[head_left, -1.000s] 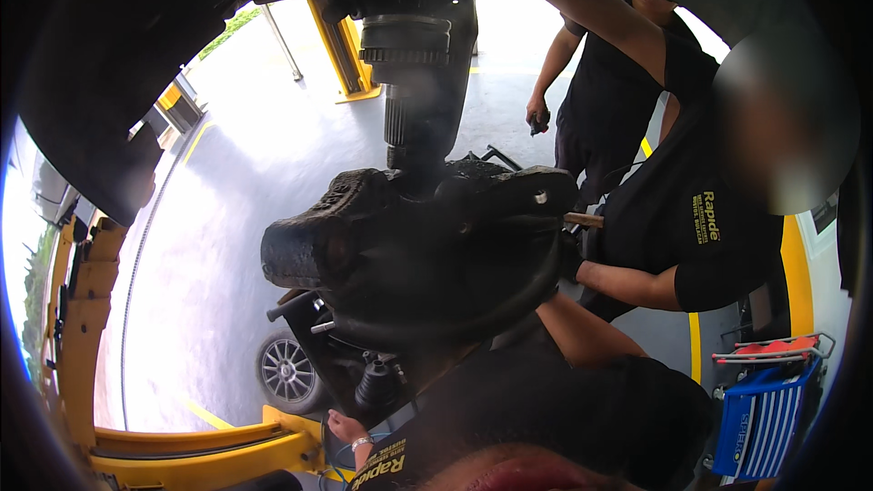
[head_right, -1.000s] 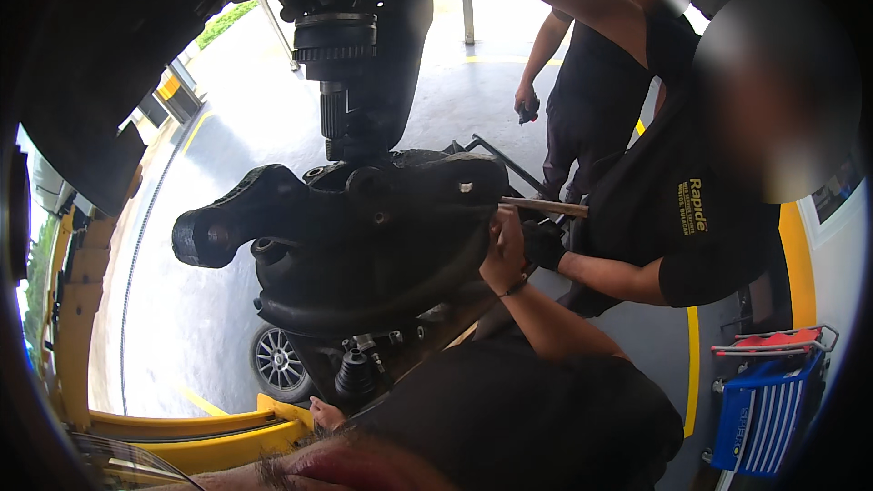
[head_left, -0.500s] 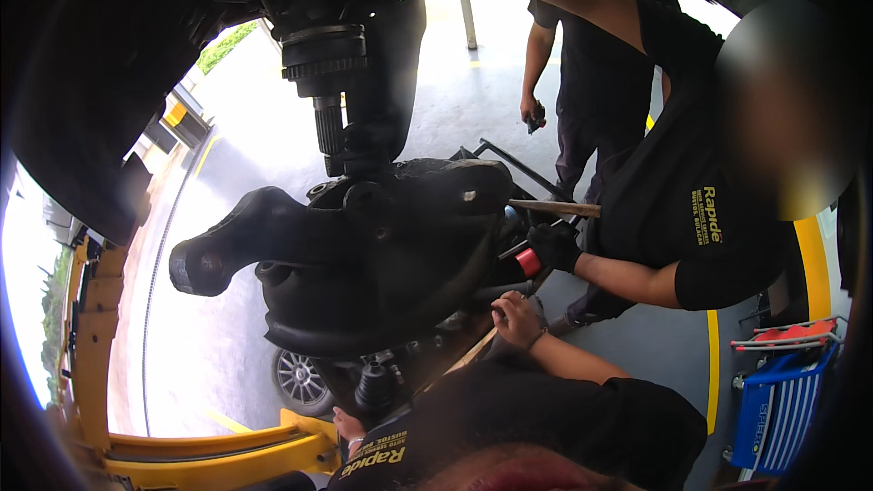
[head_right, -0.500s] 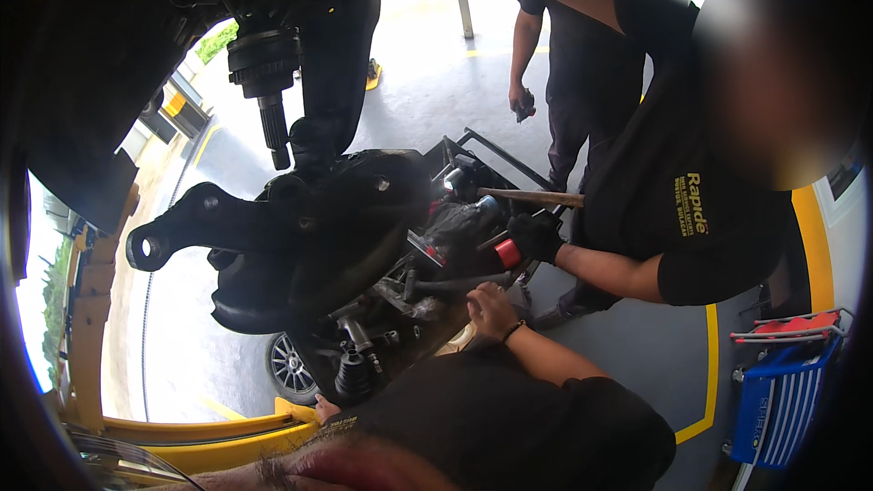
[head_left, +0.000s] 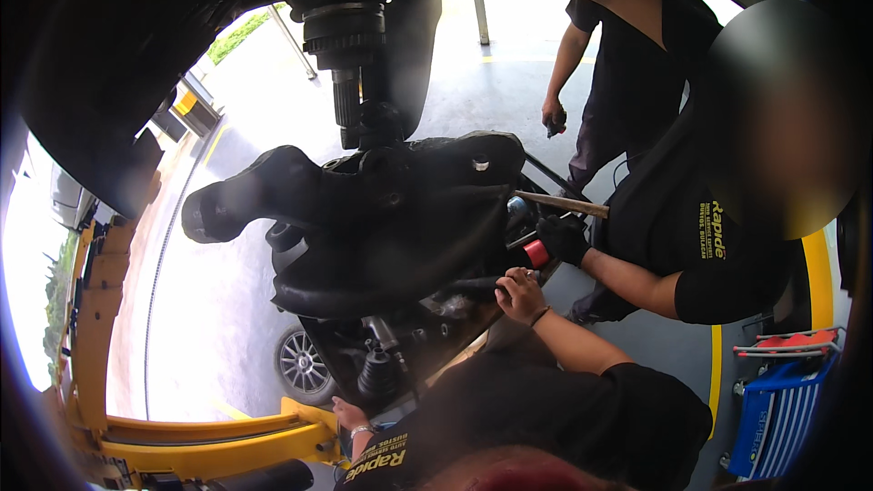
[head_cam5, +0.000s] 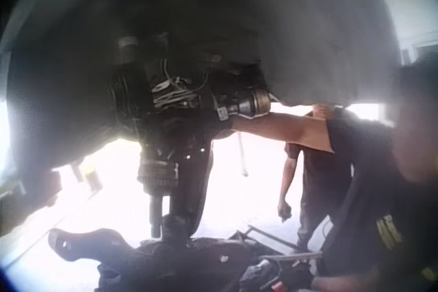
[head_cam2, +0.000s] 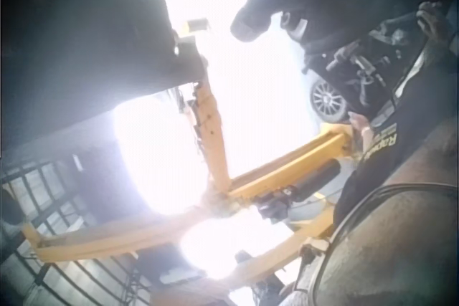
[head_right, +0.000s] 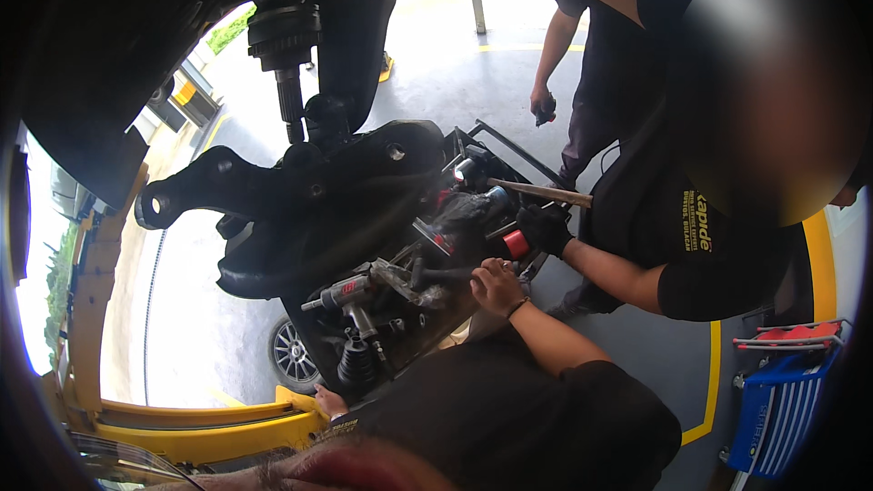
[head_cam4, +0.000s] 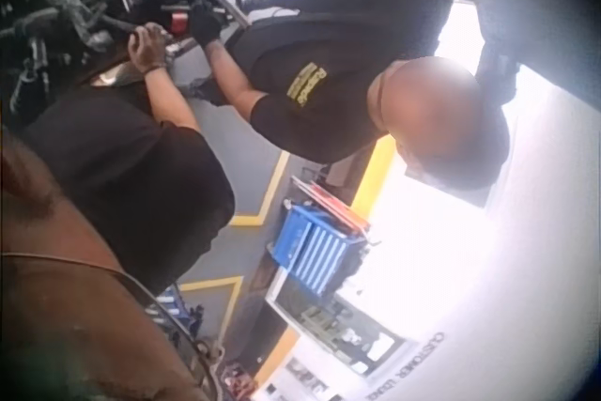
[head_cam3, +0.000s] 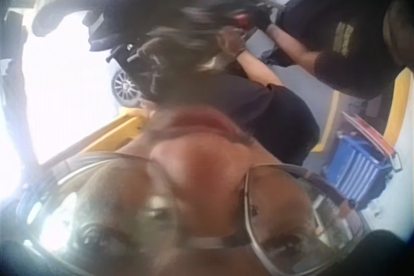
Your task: The person handles a black rubber boot and a metal rod, positioning them near the car's undercarriage while another mechanic works on the suspension. The person also picks up and examines a cylindrical part before placing it back on the cart.
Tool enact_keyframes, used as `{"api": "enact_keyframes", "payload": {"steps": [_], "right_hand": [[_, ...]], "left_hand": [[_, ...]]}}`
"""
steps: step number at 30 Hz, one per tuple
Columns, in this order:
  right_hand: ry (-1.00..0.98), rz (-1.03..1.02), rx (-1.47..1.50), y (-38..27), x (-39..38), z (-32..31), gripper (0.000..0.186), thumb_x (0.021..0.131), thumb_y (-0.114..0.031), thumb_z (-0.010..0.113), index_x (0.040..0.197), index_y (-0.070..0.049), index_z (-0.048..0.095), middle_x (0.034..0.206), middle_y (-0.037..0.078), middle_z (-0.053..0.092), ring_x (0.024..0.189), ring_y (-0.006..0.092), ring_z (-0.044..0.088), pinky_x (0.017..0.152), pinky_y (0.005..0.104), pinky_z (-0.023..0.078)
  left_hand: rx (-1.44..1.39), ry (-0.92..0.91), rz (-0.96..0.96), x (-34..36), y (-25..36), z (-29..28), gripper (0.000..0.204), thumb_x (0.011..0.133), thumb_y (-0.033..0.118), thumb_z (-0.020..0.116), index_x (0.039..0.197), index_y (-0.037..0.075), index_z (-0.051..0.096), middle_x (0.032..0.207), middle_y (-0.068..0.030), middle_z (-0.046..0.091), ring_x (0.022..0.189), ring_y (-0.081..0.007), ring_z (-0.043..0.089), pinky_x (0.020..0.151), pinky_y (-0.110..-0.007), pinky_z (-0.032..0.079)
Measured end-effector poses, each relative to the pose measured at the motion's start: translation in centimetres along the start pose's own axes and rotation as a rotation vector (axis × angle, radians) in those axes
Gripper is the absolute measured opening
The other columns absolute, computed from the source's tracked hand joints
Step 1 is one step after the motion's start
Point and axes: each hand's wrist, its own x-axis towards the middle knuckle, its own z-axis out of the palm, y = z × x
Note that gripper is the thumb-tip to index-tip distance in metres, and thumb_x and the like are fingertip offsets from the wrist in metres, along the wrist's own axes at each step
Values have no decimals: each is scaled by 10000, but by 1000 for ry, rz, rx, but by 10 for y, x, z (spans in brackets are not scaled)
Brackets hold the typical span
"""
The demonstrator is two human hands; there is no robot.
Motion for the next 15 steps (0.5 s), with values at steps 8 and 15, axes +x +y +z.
{"api": "enact_keyframes", "payload": {"steps": [8, 15], "right_hand": [[-234, -251, 51, -3, -7, -1, 153, 816, -197, 693, 932, -123, 624, 994, 81, 543, 940, 280, 575, 856, 426, 436], [-276, -327, 100, -20, -3, 7, 148, 815, -190, 693, 926, -123, 621, 986, 69, 540, 928, 264, 577, 851, 409, 432]], "left_hand": [[118, 68, 83, 2, -20, 11, 433, 1080, 292, 366, 1338, -33, 491, 1048, -243, 619, 954, -382, 609, 839, -456, 484], [-274, 198, -119, -15, 1, 6, 681, 1043, 539, 329, 1121, -81, 603, 1079, -275, 644, 1035, -462, 570, 955, -471, 413]]}}
